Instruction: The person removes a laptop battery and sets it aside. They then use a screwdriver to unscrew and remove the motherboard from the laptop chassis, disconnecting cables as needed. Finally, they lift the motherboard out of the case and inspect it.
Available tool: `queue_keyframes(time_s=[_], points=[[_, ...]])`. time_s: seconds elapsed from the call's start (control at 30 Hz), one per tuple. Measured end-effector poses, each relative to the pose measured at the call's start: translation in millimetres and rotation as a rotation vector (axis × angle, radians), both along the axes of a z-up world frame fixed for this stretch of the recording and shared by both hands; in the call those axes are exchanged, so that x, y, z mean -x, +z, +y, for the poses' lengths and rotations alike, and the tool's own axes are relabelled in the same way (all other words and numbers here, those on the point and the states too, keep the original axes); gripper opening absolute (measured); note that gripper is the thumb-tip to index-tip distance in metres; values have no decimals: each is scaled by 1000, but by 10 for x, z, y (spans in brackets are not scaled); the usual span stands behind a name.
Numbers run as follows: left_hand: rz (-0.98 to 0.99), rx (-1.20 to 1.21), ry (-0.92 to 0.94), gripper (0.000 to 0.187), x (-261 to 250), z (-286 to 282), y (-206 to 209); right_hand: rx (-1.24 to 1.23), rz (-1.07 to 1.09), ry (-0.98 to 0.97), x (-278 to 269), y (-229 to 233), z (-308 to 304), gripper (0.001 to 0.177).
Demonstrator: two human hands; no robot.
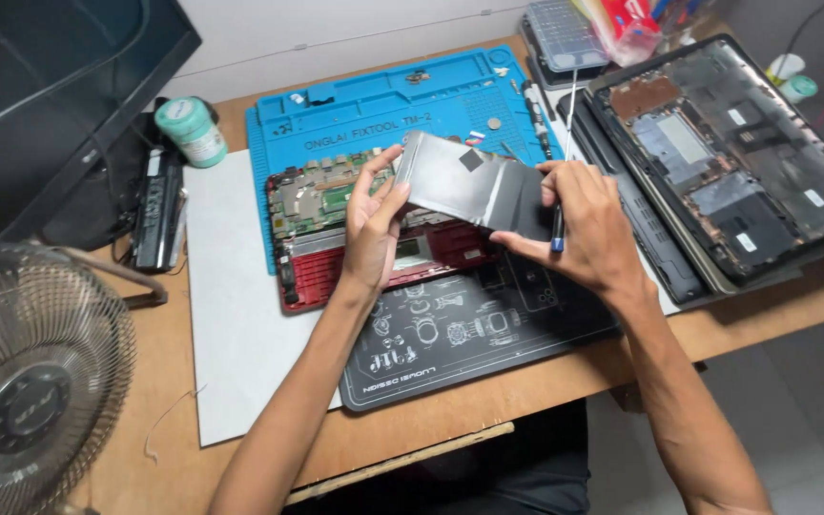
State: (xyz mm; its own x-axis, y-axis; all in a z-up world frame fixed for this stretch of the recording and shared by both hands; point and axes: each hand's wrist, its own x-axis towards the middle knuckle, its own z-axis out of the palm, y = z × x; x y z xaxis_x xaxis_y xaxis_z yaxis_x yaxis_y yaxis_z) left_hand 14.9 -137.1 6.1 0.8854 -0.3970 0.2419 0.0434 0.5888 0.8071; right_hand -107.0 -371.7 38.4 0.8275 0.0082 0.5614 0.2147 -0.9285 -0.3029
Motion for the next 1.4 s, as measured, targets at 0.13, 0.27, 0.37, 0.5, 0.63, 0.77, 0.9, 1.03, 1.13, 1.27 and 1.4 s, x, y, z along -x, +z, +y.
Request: queue_keyframes(time_s=[0.13, 0.27, 0.37, 0.5, 0.63, 0.77, 0.9, 1.03, 1.13, 1.27, 1.4], points=[[69, 85, -92, 48, -105, -759, -21, -9, 13, -150, 259, 163, -348, 60], [155, 216, -198, 44, -129, -1636, -156, -10, 10, -340, 454, 214, -755, 63], [264, 221, -276, 52, 11, -2131, -40, 10, 48, -504, 565, 256, -979, 63], [387, 72, -367, 74, 200, -2542, 159, 33, 90, -674, 631, 191, -1284, 63], [314, -3, -374, 70, 286, -2820, -8, 89, 109, -734, 675, 63, -1524, 66], [111, -47, -374, 54, 304, -2716, -81, 121, 134, -741, 670, -60, -1658, 68], [-55, -62, -319, 38, 143, -2411, -93, 120, 170, -730, 620, -140, -1736, 71], [-102, -91, -206, 34, -94, -1956, -141, 131, 229, -727, 637, -222, -1883, 73], [-131, -121, -118, 29, -247, -1435, -55, 183, 215, -719, 623, -308, -2035, 72], [-148, -336, 44, 32, -386, -616, 112, 96, 6, -540, 526, -18, -1557, 47], [-258, -428, 337, 25, -518, 189, 133, 183, -119, -212, 104, 114, -1021, 43]])
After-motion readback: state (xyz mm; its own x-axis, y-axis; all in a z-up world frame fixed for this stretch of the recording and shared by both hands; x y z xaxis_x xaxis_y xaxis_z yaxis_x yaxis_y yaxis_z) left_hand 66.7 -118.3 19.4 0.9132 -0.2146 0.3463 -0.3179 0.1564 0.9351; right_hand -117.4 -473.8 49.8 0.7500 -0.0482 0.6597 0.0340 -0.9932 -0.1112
